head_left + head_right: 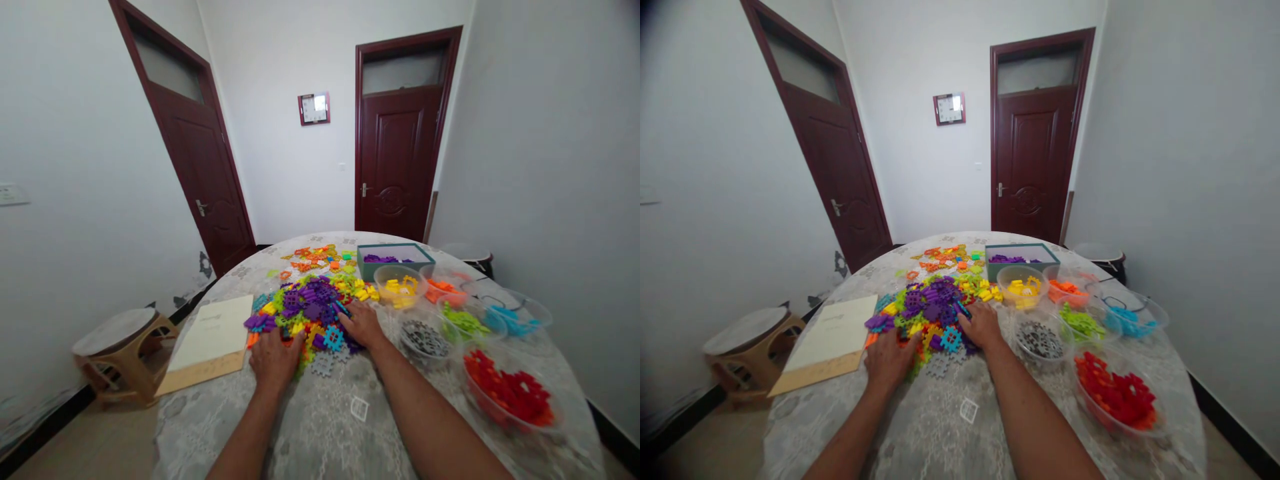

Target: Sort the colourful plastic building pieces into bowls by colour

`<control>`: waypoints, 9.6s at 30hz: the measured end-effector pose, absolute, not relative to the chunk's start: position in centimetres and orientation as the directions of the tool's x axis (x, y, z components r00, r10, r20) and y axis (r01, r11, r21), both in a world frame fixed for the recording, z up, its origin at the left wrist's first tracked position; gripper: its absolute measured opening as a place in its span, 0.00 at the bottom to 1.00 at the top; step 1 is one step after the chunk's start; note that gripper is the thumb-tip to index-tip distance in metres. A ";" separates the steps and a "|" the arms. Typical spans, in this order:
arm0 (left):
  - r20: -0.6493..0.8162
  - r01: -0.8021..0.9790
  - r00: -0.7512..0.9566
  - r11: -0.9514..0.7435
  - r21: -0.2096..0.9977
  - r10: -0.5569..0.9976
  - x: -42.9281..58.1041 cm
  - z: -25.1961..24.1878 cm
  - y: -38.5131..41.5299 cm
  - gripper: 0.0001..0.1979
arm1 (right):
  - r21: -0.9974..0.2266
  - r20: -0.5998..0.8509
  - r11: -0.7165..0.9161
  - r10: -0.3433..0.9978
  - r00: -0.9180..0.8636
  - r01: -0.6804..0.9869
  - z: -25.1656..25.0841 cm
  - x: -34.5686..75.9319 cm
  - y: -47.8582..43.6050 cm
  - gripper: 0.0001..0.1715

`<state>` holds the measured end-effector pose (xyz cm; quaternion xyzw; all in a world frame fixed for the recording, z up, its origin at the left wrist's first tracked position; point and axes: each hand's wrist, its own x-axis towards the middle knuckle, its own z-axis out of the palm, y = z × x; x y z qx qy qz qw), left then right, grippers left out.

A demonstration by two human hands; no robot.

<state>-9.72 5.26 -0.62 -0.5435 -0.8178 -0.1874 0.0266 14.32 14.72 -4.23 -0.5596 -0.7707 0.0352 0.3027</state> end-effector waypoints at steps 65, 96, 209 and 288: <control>0.371 0.715 0.203 -0.396 0.576 0.906 -6.5 0.1 2.1 0.17 | -0.689 0.372 0.479 0.878 -0.301 0.544 -2.2 17.3 4.2 0.25; 0.462 0.847 0.134 -0.343 0.406 0.877 -8.1 -2.3 0.5 0.27 | -0.682 0.512 0.559 0.825 -0.237 0.472 -2.5 17.2 4.5 0.20; 0.077 0.059 0.193 -0.090 0.994 0.978 -5.4 2.0 -1.9 0.13 | -0.991 0.131 0.123 0.962 -0.238 -0.050 2.2 14.0 -0.7 0.17; 0.183 0.721 0.568 -0.592 0.360 0.803 -7.5 1.4 -3.2 0.15 | -0.511 0.066 0.387 0.908 -0.414 0.768 4.2 19.8 0.8 0.09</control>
